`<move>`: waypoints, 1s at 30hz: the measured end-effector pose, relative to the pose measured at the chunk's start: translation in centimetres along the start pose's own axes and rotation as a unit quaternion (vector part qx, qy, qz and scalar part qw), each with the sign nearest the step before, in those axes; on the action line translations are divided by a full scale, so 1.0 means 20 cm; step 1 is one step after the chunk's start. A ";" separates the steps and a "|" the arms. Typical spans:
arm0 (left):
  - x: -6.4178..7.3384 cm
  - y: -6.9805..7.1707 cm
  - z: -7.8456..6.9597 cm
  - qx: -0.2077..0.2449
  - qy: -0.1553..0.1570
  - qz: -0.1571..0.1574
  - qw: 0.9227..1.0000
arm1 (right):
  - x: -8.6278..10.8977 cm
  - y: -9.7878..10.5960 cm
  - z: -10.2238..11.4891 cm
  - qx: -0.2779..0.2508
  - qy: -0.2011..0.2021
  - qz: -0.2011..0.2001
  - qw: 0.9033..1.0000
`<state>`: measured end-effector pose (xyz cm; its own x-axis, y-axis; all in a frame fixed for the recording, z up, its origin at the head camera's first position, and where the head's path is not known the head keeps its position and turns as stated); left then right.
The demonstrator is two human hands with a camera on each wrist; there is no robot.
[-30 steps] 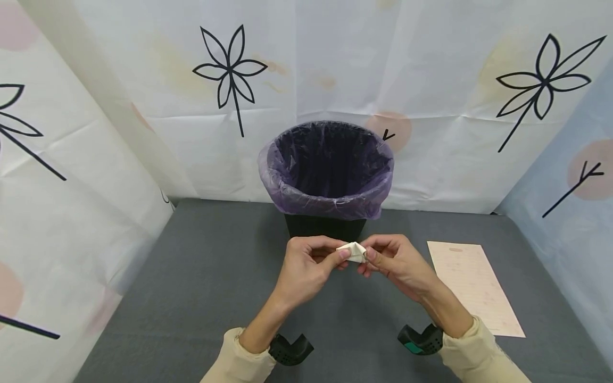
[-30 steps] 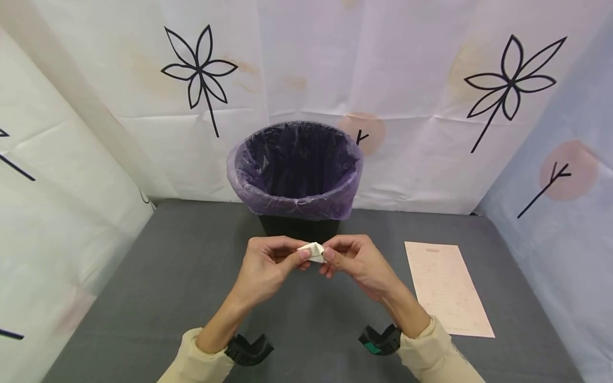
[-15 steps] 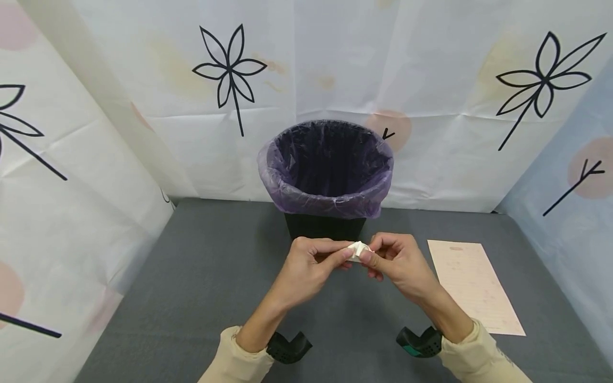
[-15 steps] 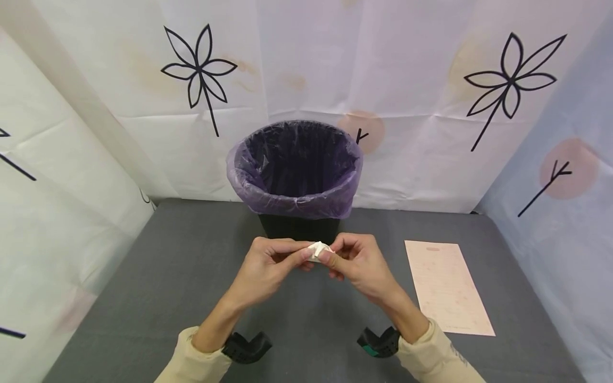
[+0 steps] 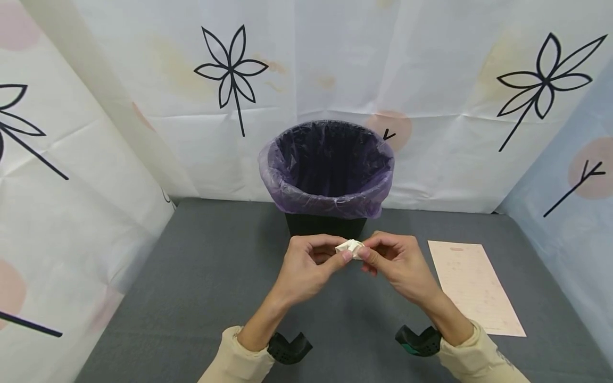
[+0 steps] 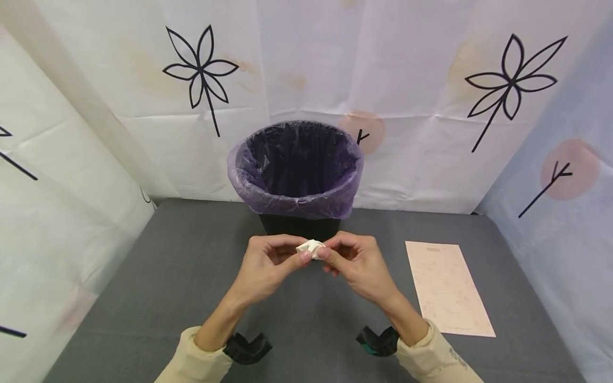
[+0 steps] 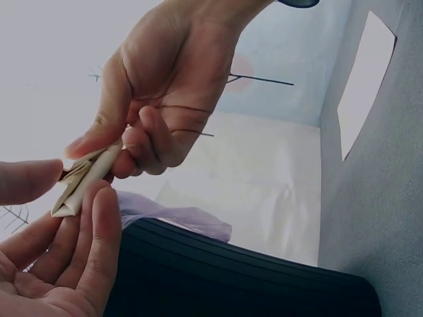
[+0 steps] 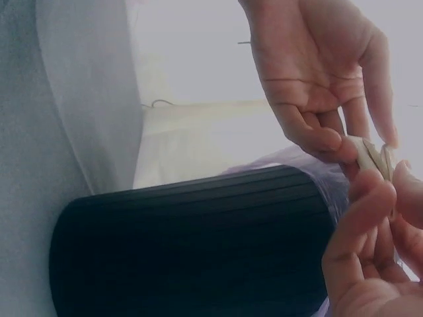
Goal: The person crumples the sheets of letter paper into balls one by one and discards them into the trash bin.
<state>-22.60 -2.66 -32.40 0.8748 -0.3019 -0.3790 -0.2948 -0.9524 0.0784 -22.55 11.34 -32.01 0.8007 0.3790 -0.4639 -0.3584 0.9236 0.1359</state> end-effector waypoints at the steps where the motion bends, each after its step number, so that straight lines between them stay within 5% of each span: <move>1: 0.00 0.00 0.00 0.000 -0.003 -0.004 1.000 | 0.00 0.00 0.00 0.002 0.001 0.003 1.000; 13: 0.01 0.01 -0.06 -0.019 -0.046 -0.044 0.998 | 0.00 -0.01 0.04 0.062 0.023 0.003 0.998; 19: 0.01 0.02 -0.10 -0.039 -0.069 -0.064 0.995 | -0.02 -0.02 0.11 0.105 0.073 -0.012 0.992; 23: 0.00 0.03 -0.14 -0.044 -0.076 -0.047 0.995 | -0.03 -0.01 0.16 0.115 0.092 -0.015 0.989; 30: -0.02 0.05 -0.22 -0.058 -0.060 -0.004 0.997 | -0.07 0.00 0.20 0.084 0.067 0.007 0.994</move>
Point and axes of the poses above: each hand's wrist, its own x-axis away from the middle knuckle, its own y-axis out of the back of the hand, z = x × y, the point moved 10 cm from there along -x, towards the middle knuckle
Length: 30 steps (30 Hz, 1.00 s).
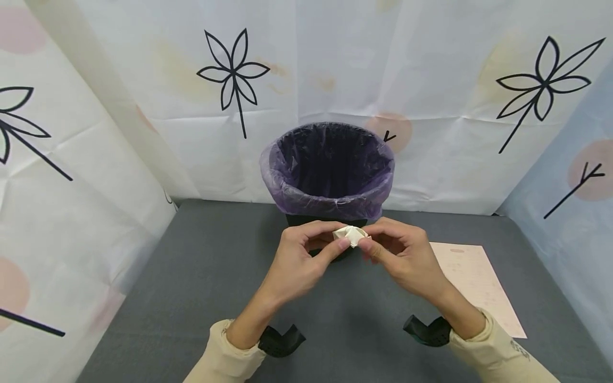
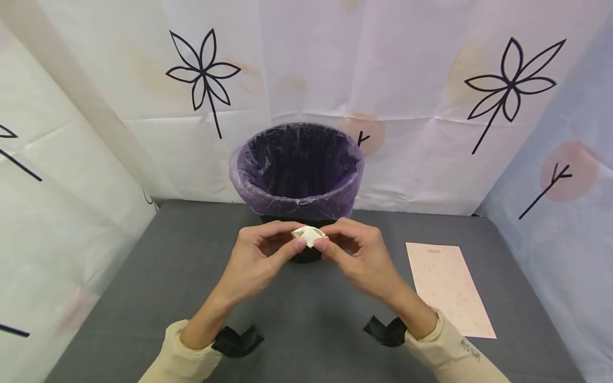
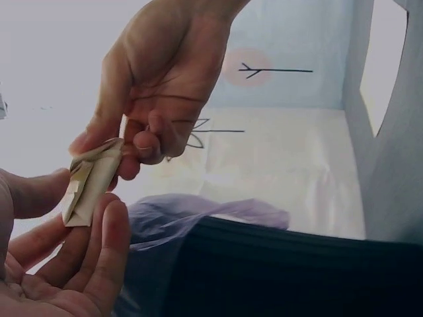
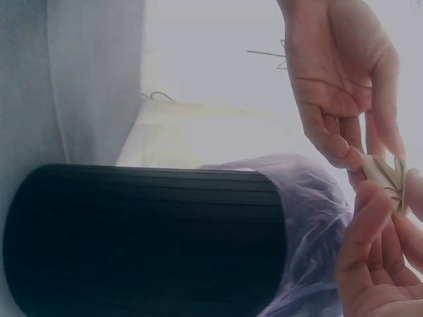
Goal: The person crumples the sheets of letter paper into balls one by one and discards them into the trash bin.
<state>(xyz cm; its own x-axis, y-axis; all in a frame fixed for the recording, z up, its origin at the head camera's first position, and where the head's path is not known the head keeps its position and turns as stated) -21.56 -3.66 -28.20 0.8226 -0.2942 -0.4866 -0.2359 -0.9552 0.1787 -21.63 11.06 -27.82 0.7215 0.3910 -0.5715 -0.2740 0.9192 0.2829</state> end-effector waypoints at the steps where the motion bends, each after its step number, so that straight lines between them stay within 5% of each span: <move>1: 0.00 0.00 -0.01 -0.001 0.002 0.003 1.000 | -0.01 0.00 0.00 -0.003 -0.005 0.005 1.000; 12: -0.08 0.06 -0.12 -0.007 -0.002 0.021 1.000 | -0.11 0.02 0.06 -0.005 -0.041 0.061 0.997; 18: -0.15 0.09 -0.21 -0.036 -0.011 0.027 0.999 | -0.20 0.06 0.14 -0.002 -0.027 0.070 0.997; 30: -0.44 0.16 -0.33 -0.063 -0.002 0.042 0.997 | -0.50 0.20 0.23 0.049 -0.062 0.059 0.995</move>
Point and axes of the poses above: each hand's wrist, its own x-axis away from the middle knuckle, its own y-axis out of the back of the hand, z = x × y, the point moved 10 cm from there along -x, towards the middle knuckle
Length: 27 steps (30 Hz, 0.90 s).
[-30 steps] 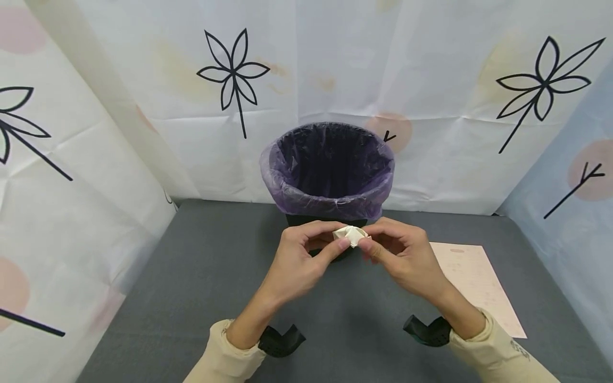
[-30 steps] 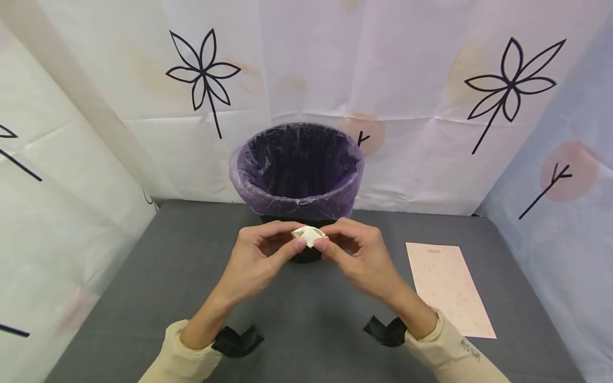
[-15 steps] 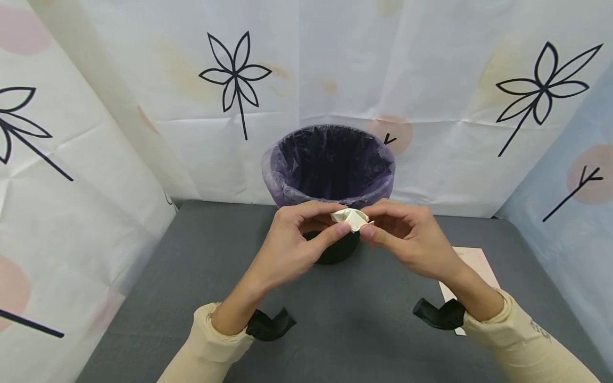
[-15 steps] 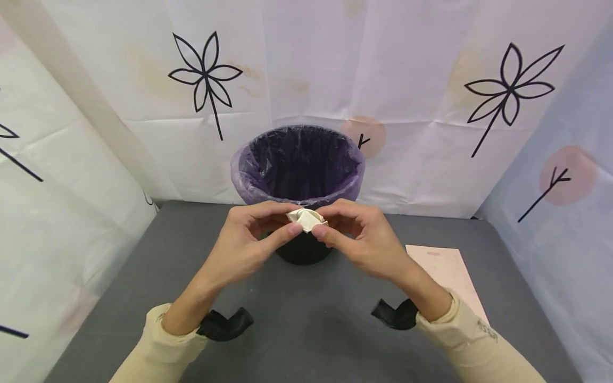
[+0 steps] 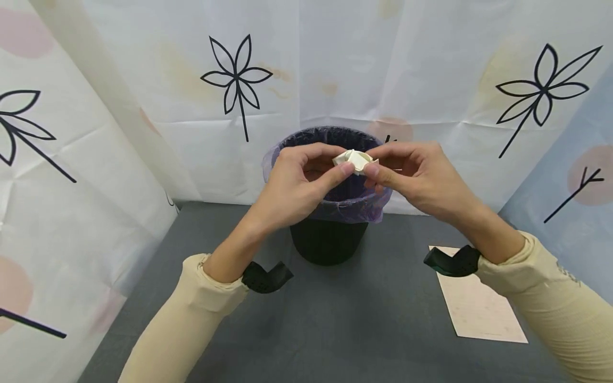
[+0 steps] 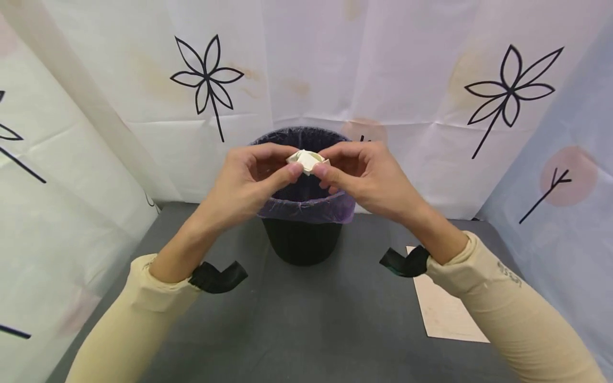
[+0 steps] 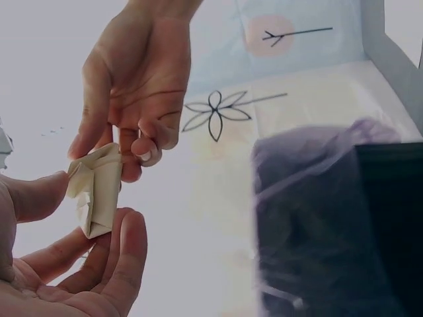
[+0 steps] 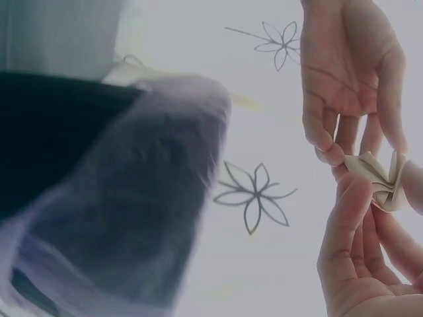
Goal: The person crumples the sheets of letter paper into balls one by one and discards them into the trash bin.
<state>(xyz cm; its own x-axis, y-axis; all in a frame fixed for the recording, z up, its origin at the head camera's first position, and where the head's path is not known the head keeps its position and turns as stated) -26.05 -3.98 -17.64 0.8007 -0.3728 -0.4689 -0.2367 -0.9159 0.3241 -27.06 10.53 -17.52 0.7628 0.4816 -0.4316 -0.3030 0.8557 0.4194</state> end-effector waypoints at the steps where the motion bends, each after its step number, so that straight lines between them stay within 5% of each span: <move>1: -0.03 0.01 0.00 -0.002 0.003 0.000 1.000 | -0.03 0.01 0.00 -0.002 -0.001 0.002 1.000; 6: -0.17 0.07 0.00 0.000 0.026 0.001 1.000 | -0.16 0.07 0.01 -0.048 -0.008 0.005 0.999; 15: -0.40 0.17 0.03 0.035 0.055 -0.003 0.998 | -0.37 0.17 -0.01 -0.034 -0.048 -0.008 0.998; 27: -0.59 0.29 0.15 0.064 0.131 -0.036 0.989 | -0.59 0.21 -0.13 -0.074 -0.114 0.004 0.991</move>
Point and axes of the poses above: each hand's wrist, its own x-axis away from the middle knuckle, its own y-axis out of the back of the hand, z = x × y, the point moved 10 cm from there along -x, towards the middle knuckle
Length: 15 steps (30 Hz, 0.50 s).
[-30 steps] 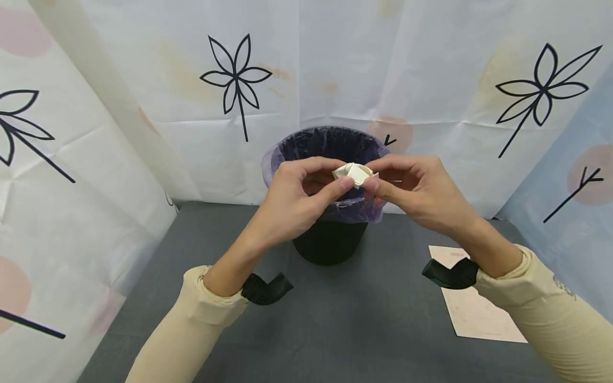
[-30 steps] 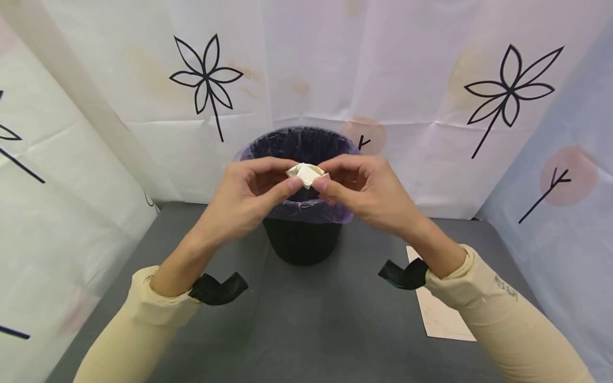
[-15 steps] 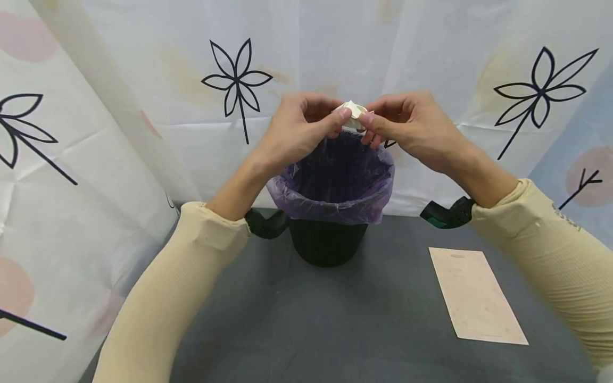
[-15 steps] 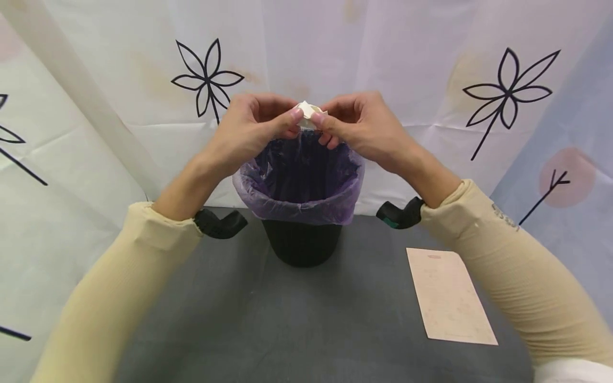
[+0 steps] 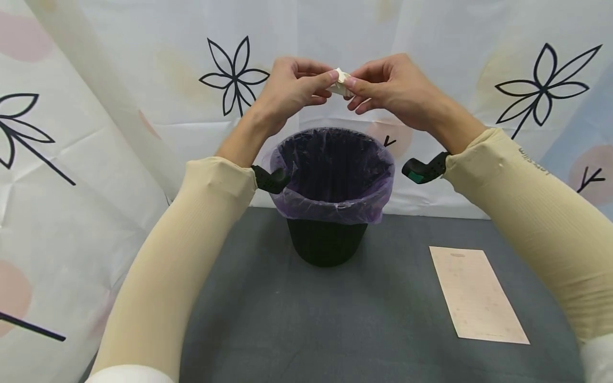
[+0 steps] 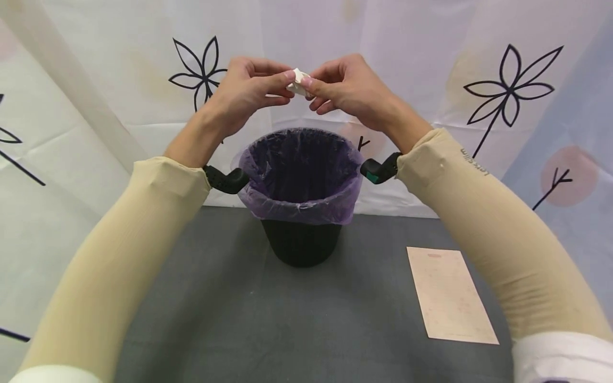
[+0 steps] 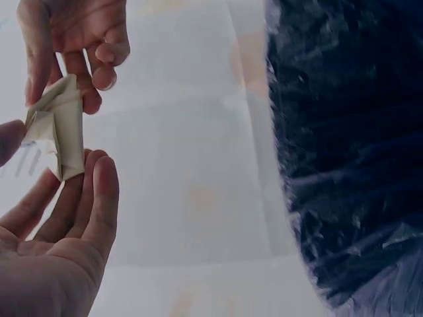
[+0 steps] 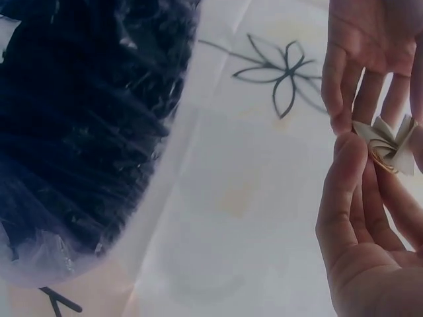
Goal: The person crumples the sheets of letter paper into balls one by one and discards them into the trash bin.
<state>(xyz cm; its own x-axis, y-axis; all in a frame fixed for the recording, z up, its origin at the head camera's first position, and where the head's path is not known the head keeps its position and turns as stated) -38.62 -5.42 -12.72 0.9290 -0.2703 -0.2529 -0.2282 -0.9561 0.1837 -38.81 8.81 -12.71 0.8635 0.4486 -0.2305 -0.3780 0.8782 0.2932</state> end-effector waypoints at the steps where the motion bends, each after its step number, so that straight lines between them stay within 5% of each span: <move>1: -0.01 0.00 0.01 -0.002 0.005 0.000 1.000 | -0.01 0.00 -0.01 0.003 -0.004 0.003 1.000; 15: -0.08 -0.01 0.20 -0.066 0.062 0.027 0.995 | -0.09 0.00 -0.20 0.077 -0.060 0.042 0.994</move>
<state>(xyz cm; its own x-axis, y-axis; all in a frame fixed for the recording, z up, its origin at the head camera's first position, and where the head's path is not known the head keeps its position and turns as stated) -41.20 -5.26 -16.24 0.9473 -0.2968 -0.1207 -0.2459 -0.9150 0.3198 -41.70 8.63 -16.07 0.8681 0.4881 -0.0899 -0.4026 0.7985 0.4477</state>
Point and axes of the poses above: each hand's wrist, its own x-axis away from the middle knuckle, its own y-axis out of the back of the hand, z = x × y, the point moved 10 cm from there along -x, towards the middle knuckle
